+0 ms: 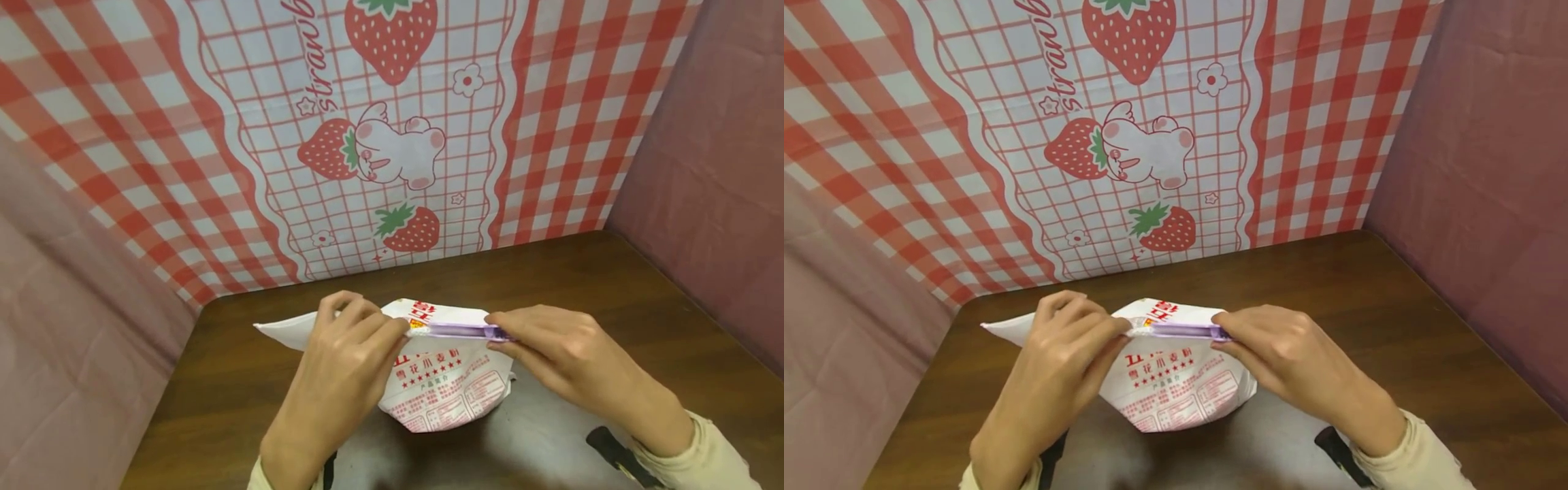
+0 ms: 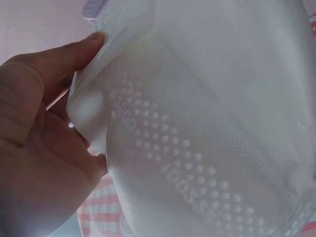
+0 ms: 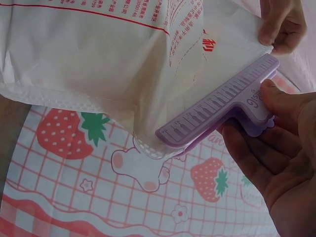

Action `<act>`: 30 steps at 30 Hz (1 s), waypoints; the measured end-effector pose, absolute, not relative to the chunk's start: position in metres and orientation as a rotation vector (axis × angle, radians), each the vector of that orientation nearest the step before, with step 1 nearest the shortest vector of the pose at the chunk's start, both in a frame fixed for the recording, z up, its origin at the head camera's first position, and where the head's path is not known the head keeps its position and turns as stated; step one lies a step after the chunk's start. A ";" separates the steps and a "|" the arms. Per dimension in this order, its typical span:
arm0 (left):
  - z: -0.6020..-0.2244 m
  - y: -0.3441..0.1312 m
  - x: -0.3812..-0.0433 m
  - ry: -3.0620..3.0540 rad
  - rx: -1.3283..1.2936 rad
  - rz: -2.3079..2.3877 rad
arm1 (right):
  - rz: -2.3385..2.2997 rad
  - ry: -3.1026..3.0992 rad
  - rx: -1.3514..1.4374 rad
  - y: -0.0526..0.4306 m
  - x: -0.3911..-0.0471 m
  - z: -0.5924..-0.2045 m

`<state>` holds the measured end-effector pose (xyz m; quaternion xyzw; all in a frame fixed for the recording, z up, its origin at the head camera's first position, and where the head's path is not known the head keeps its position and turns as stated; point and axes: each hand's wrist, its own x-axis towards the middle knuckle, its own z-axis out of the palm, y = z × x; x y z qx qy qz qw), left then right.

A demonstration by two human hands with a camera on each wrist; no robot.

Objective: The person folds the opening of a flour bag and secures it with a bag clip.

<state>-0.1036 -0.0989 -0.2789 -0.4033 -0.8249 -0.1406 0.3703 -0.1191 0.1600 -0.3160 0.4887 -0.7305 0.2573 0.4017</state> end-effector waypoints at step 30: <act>-0.270 -0.088 -0.095 -2.033 -1.050 -0.353 | 0.637 -2.006 1.174 0.151 -0.116 -0.325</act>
